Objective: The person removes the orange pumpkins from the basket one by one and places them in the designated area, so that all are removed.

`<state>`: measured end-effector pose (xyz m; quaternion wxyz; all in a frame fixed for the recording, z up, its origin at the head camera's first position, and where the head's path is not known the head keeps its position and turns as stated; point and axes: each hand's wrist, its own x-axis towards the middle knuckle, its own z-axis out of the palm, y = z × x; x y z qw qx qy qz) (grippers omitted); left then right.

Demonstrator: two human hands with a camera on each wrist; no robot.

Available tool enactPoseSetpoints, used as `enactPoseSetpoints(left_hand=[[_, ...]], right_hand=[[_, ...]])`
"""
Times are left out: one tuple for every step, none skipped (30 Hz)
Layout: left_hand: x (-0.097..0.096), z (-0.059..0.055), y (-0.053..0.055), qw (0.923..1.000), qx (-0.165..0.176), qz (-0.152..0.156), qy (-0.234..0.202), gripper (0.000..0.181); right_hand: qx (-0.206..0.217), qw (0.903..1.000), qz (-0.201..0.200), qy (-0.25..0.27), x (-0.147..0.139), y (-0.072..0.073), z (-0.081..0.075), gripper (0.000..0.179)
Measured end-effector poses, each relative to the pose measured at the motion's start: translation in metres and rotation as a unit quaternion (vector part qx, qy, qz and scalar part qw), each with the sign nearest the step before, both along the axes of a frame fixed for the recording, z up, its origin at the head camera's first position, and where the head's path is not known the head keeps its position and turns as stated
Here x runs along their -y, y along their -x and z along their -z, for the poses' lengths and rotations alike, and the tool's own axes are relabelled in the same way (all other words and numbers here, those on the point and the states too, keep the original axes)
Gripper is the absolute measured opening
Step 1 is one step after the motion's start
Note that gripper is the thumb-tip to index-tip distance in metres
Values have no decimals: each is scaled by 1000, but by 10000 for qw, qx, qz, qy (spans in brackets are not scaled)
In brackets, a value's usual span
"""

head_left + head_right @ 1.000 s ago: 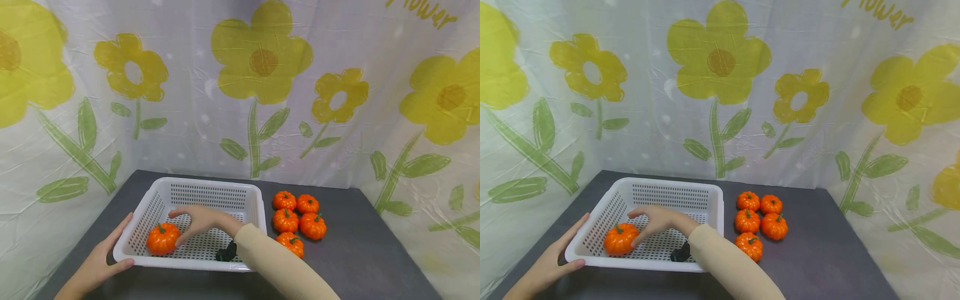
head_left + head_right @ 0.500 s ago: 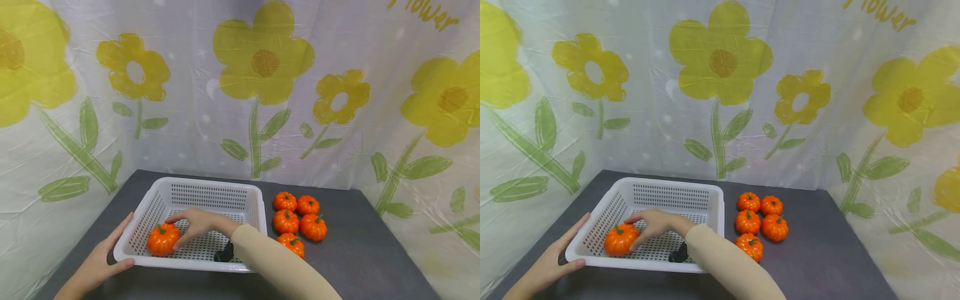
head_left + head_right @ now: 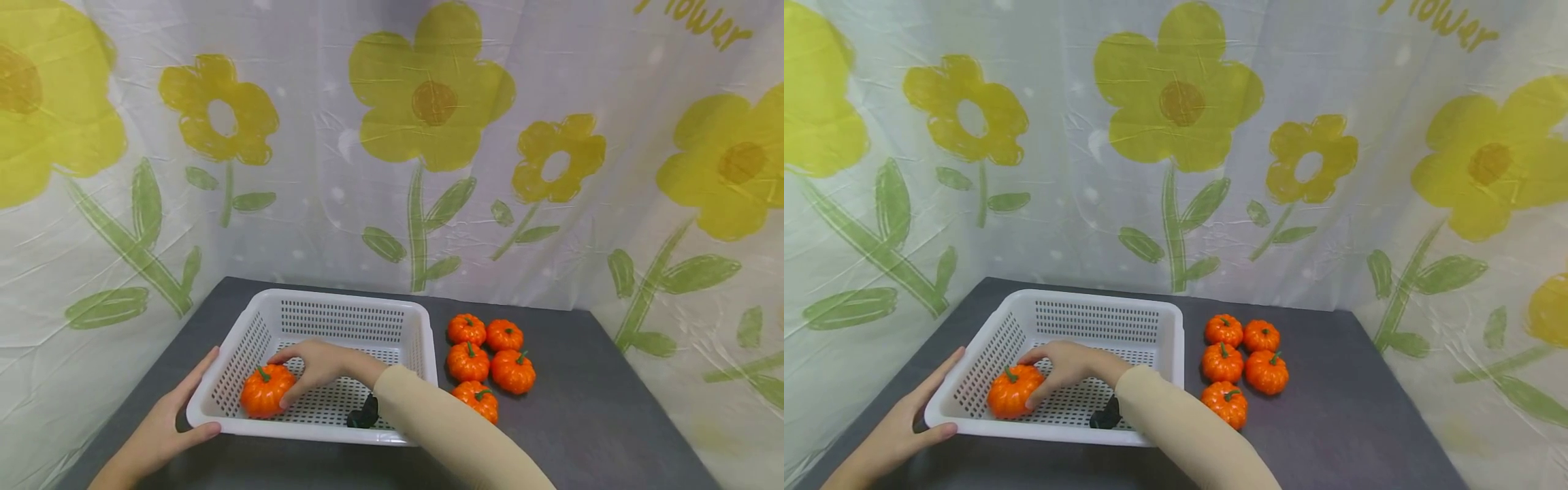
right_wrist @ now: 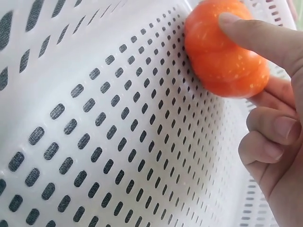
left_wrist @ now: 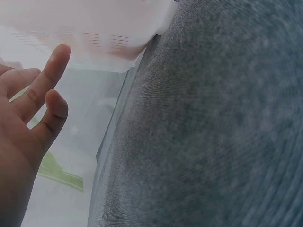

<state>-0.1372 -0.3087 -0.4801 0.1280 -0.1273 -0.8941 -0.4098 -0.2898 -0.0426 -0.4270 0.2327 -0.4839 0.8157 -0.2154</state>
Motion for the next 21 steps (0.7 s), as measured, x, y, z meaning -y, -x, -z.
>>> enactPoseSetpoints(left_hand=[[0,0,0,10000,-4,5,-2,104],[0,0,0,10000,-6,23,-22,104],[0,0,0,10000,-22,57,-60,104],[0,0,0,9999,-47,91,-103,104],[-1,1,0,9998,-73,126,-143,104],[-1,1,0,9996,-105,161,-187,104],[-1,1,0,9995,-140,196,-227,104],[-1,1,0,9993,-177,225,-252,104],[-1,1,0,9991,-209,246,-264,103],[-1,2,-1,9991,-232,254,-258,103],[-1,2,-1,9990,-248,266,-253,103],[-1,2,-1,9990,-269,267,-243,103],[-1,3,-1,9990,-278,275,-233,103],[-1,3,-1,9990,-292,275,-216,103],[-1,3,-1,9990,-293,276,-204,103],[-1,3,-1,9990,-301,275,-195,104],[-1,3,0,9990,-301,275,-192,104],[-1,3,0,9990,-299,266,-181,104],[-1,2,0,9992,-276,253,-172,104],[-1,2,0,9993,-250,232,-162,104],[0,2,0,9994,-225,218,-157,104]], right_hand=[[18,10000,5,16,0,0,-1,74],[48,10000,16,26,0,0,-2,73],[53,10000,40,29,-1,0,-2,73],[74,9999,66,47,-1,-1,-3,73],[118,9998,116,63,-1,-1,-5,73],[128,9997,170,87,-1,-1,-6,73],[118,9996,219,122,-2,-1,-8,73],[97,9995,270,151,-2,-2,-10,73],[51,9993,316,184,-3,-2,-13,73],[32,9990,377,224,-4,-3,-15,73],[-1,9986,460,262,-5,-3,-18,74],[-21,9981,526,334,-6,-4,-21,74],[0,9973,618,406,-8,-4,-25,74],[13,9963,712,477,-9,-5,-29,74],[11,9952,798,560,-11,-5,-34,74],[20,9938,896,651,-13,-6,-38,75],[30,9924,983,739,-16,-6,-43,75],[22,9911,1049,820,-18,-7,-48,75],[-33,9898,1120,877,-20,-7,-52,77],[-80,9885,1184,938,-22,-8,-56,78],[-94,9870,1261,995,-25,-9,-59,78]])
